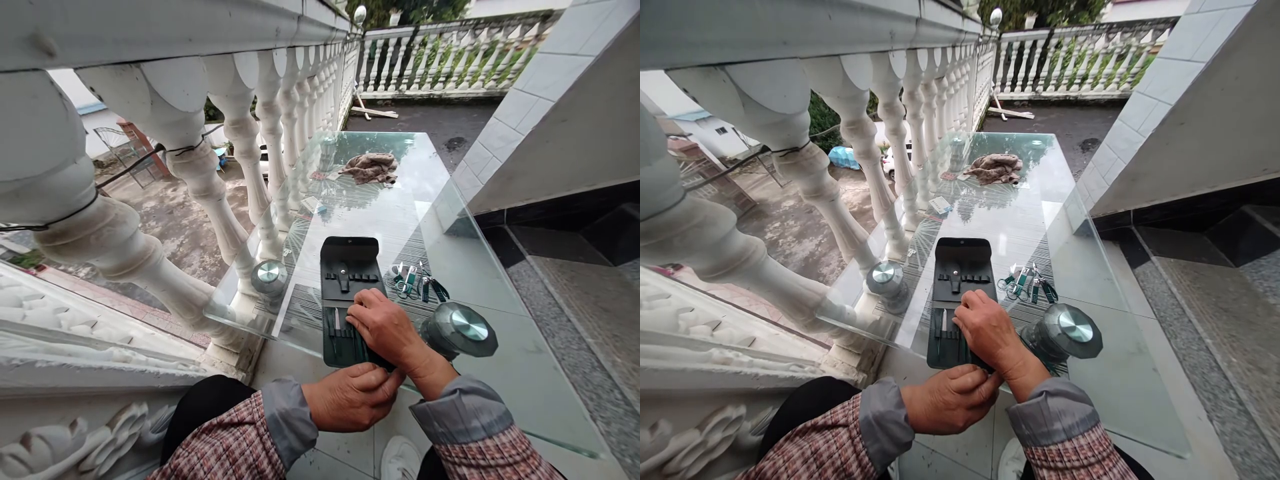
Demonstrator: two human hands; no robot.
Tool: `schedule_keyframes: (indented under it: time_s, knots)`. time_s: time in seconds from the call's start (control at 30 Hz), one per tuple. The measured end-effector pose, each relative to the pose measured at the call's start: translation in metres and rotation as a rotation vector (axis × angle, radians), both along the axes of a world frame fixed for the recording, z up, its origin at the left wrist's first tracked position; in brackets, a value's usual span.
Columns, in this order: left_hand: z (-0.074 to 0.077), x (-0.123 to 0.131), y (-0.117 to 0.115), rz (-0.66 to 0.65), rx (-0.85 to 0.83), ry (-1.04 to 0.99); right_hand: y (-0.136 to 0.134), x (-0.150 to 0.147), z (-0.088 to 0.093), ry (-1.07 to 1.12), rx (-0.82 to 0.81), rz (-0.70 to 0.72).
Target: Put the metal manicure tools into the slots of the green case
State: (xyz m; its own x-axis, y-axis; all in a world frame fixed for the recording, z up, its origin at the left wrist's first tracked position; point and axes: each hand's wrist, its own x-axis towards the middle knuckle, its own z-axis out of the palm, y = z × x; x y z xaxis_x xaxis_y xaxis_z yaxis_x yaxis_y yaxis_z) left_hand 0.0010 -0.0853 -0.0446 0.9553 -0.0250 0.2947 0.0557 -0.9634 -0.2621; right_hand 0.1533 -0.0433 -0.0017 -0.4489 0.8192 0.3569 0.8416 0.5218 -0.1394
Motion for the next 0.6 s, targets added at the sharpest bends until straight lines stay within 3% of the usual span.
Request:
schedule_keyframes:
  time_s: [0.1, 0.37, 0.5, 0.6]
  knots:
    - [0.002, 0.000, 0.000, 0.006, -0.002, -0.009, 0.000, 0.002, -0.001, 0.033, -0.016, -0.002]
    - [0.005, -0.001, -0.002, 0.013, 0.038, 0.001, -0.003, 0.025, 0.002, 0.426, 0.003, -0.157]
    - [0.006, 0.000, -0.003, 0.023, 0.072, -0.005, -0.010, 0.061, 0.008, 0.498, 0.033, -0.383]
    - [0.007, 0.000, -0.005, 0.032, 0.097, -0.004, -0.020, 0.092, 0.006, 0.441, -0.078, -0.558]
